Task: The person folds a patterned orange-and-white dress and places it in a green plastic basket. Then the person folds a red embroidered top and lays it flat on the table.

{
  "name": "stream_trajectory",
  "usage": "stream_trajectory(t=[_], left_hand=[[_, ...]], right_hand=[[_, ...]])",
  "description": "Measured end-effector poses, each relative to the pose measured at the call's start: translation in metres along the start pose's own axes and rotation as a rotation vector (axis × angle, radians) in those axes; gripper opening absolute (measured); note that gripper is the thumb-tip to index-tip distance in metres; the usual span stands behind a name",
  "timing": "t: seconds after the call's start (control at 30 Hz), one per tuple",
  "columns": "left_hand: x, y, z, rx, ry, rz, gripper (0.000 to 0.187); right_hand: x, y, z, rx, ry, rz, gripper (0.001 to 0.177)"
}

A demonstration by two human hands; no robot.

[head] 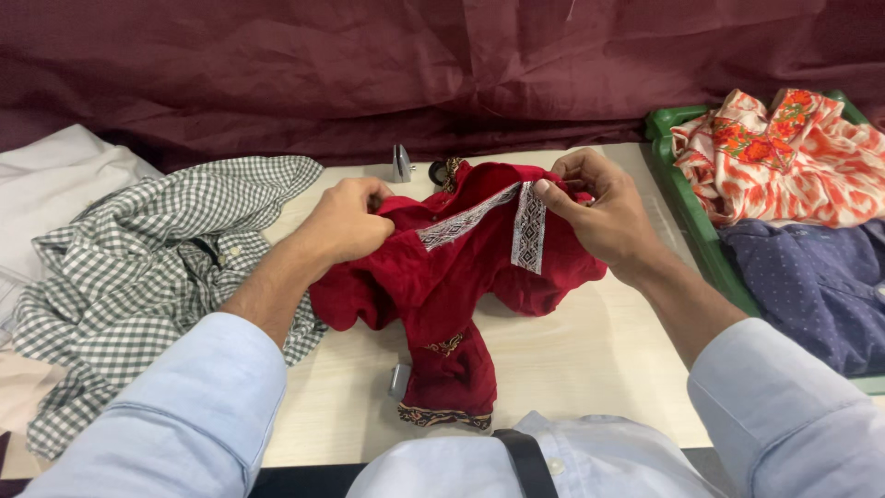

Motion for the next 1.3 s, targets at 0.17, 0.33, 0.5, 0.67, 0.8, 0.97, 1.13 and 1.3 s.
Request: stream_trajectory(t=[0.17,0.33,0.5,0.67,0.8,0.97,1.13,1.3], left_hand=[[-0.017,-0.015,0.0,0.143,0.186,-0.225,0.03],[-0.03,-0.038,0.01,0.331,1.141,-0.302,0.031],[-0.018,-0.042,-0.006,0.492,0.675,-0.044,0.038],[0.014,-0.018,-0.018,0.137,0.193,0.201,0.037],[0.017,0.002,-0.01,-0.22,-0.32,0.088,0.059],[-0.022,0.005,0.008,-0.315,-0.627,-0.085,0.107],[-0.059,-0.006,0.049,-0.318,-0.41,-0.199,0.127],[-0.078,-0.008,0.088,-0.289,-0.428,-0.414,0.092]], right_hand=[[-0.014,0.005,-0.001,-0.065,-0.364,-0.074,0.011],[-0.022,0.0,-0.015,-0.083,-0.549,-0.056,0.005],[-0.026,-0.014,-0.037,-0.012,-0.399,-0.229,0.005],[-0.011,-0.036,-0.072,0.226,-0.558,-0.226,0.008],[0.005,-0.032,-0.08,0.283,0.042,-0.027,0.03],[0.038,0.007,-0.053,-0.118,0.573,0.295,0.084],[0.082,0.026,-0.001,-0.493,0.987,0.396,0.127],[0.107,0.035,0.022,-0.471,0.737,0.427,0.062]])
Point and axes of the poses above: each hand's wrist, its own y-axis away from the middle knuckle, its own z-axis out of the palm, x = y × z, the point moved 2 cm from there along -y, towards the middle knuckle, and after that the axes turned 6 degrees about -x, right-handed, at the moved point
